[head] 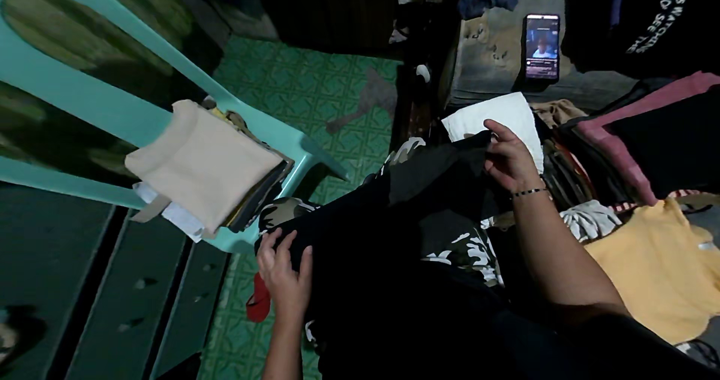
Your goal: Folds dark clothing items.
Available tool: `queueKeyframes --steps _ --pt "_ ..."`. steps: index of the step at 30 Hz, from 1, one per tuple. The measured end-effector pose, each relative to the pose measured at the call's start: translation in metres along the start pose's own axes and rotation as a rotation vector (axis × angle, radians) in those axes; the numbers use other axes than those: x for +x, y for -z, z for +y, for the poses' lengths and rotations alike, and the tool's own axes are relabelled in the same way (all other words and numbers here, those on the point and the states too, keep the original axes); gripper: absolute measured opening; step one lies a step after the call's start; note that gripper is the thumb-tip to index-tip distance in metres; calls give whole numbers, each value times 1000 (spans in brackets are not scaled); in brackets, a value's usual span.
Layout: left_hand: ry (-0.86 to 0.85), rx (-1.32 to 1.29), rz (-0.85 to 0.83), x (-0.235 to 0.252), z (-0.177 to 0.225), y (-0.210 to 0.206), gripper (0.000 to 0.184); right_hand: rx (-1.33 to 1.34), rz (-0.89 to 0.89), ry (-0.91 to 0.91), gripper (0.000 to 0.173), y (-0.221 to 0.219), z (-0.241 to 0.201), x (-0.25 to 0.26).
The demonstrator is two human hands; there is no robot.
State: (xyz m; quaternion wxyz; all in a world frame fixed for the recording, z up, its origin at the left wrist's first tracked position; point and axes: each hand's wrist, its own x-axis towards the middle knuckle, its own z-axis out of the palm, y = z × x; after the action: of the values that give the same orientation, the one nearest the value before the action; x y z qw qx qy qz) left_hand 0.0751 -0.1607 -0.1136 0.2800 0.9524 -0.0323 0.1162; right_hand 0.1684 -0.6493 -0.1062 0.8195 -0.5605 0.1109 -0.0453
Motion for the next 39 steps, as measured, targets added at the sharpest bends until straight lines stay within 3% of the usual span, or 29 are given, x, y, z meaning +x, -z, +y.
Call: queueKeyframes --steps 8,15,21,23,27,29,33,39 --pt "-2 -1 6 -1 -1 -1 50 -253 122 10 20 5 -6 7" --pt "-6 -1 4 -4 -2 0 51 -385 283 45 19 5 -13 21" --pt "29 -21 15 -5 0 0 55 -262 456 12 30 -5 -10 37" --pt "38 -21 12 -5 -1 0 58 -360 366 -72 45 -5 -6 37" --pt "58 -8 6 -6 -1 0 61 -560 20 -247 64 -7 -7 27" --pt "59 -7 8 -6 -2 0 61 -533 10 -205 58 -6 -4 27" --pt "74 2 -16 -4 0 1 63 -352 174 -51 33 -9 -4 30" --pt "93 13 -13 -6 0 -1 64 -293 351 51 26 -16 -1 43"
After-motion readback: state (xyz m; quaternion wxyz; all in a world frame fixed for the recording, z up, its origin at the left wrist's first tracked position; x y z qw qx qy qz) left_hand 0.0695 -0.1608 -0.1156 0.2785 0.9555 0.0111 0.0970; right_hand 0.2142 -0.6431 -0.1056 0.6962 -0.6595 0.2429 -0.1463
